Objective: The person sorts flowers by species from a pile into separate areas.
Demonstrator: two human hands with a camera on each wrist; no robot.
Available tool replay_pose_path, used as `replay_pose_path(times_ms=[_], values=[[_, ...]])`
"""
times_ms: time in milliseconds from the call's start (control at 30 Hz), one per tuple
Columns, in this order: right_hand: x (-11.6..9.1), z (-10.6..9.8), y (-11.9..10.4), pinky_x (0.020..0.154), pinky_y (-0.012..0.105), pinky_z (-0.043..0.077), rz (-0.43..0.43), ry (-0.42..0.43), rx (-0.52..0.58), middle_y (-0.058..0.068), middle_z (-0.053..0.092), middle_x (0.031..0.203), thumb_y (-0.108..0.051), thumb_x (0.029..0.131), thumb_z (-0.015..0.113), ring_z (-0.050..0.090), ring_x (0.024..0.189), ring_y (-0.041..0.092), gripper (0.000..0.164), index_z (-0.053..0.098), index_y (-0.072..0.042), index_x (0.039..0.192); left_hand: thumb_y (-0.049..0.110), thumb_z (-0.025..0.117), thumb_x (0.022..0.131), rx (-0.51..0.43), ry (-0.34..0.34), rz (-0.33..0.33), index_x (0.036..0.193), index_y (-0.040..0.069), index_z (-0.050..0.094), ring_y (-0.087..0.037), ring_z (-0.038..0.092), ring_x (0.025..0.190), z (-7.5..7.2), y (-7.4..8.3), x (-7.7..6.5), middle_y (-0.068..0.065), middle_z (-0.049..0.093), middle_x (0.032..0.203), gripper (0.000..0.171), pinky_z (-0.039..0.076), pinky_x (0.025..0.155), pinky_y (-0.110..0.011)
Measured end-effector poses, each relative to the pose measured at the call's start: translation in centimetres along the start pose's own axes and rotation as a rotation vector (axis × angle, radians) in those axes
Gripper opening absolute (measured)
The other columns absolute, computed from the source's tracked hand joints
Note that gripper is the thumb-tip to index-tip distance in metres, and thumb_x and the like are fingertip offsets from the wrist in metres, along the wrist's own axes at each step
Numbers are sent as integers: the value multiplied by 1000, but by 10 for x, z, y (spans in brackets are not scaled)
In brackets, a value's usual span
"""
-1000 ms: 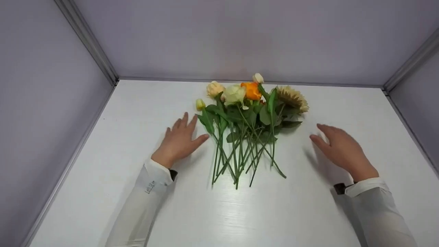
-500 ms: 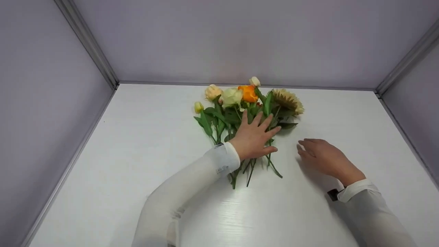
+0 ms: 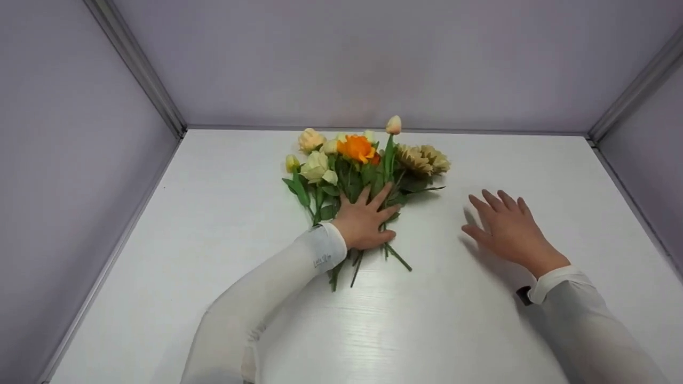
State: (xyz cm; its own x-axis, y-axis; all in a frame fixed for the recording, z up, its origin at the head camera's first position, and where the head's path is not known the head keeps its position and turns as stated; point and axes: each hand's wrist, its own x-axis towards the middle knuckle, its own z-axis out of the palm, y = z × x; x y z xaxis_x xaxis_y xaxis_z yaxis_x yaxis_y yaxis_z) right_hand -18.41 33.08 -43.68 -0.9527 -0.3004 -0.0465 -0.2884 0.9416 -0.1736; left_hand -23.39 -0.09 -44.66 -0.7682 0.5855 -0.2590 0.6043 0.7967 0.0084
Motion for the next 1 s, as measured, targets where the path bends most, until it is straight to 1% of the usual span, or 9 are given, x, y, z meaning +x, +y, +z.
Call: replay_pose_path(times_ms=[100,233,400,600,767,867,1000], values=[[3,-1,1,114,75,4,15,0,-9,27,21,165,-66,101,46,11,149,54,85,29,-10,162,67,35,104,-30,9,5,164,43,11,-39,2,155,5,-20,-12,4,-20,169,69,16,108,-82],[3,0,4,115,74,1,28,-3,5,27,19,165,-69,101,43,8,150,54,87,27,-10,163,66,36,104,-58,18,7,164,41,13,-39,1,155,11,-45,-28,4,-19,170,69,17,107,-83],[0,2,8,115,73,-2,36,-9,26,26,18,166,-70,101,39,6,150,54,86,26,-11,163,64,37,104,-81,27,-17,164,41,13,-37,-1,156,20,-80,-48,6,-19,169,69,20,107,-82],[-5,0,15,115,72,-4,51,3,47,26,16,166,-68,102,40,4,151,53,85,24,-11,164,57,44,105,-74,71,-25,165,35,16,-37,4,156,25,-124,-73,5,-12,171,70,26,104,-81],[-7,-1,20,115,73,-5,62,12,59,27,15,166,-68,102,41,3,151,53,86,23,-11,164,55,48,104,-65,91,-42,165,33,20,-39,10,155,29,-159,-92,4,-7,172,70,25,104,-82],[-9,-1,22,115,73,-5,68,17,70,27,15,166,-67,103,42,3,151,53,85,23,-11,164,55,48,104,-50,93,-62,165,34,20,-39,11,155,33,-177,-101,5,-7,172,70,24,105,-81],[-11,-1,24,114,73,-5,76,18,84,28,16,166,-66,103,42,3,151,53,85,23,-10,164,52,49,104,-40,102,-76,164,34,22,-40,13,154,38,-193,-108,5,-6,172,69,23,105,-82]])
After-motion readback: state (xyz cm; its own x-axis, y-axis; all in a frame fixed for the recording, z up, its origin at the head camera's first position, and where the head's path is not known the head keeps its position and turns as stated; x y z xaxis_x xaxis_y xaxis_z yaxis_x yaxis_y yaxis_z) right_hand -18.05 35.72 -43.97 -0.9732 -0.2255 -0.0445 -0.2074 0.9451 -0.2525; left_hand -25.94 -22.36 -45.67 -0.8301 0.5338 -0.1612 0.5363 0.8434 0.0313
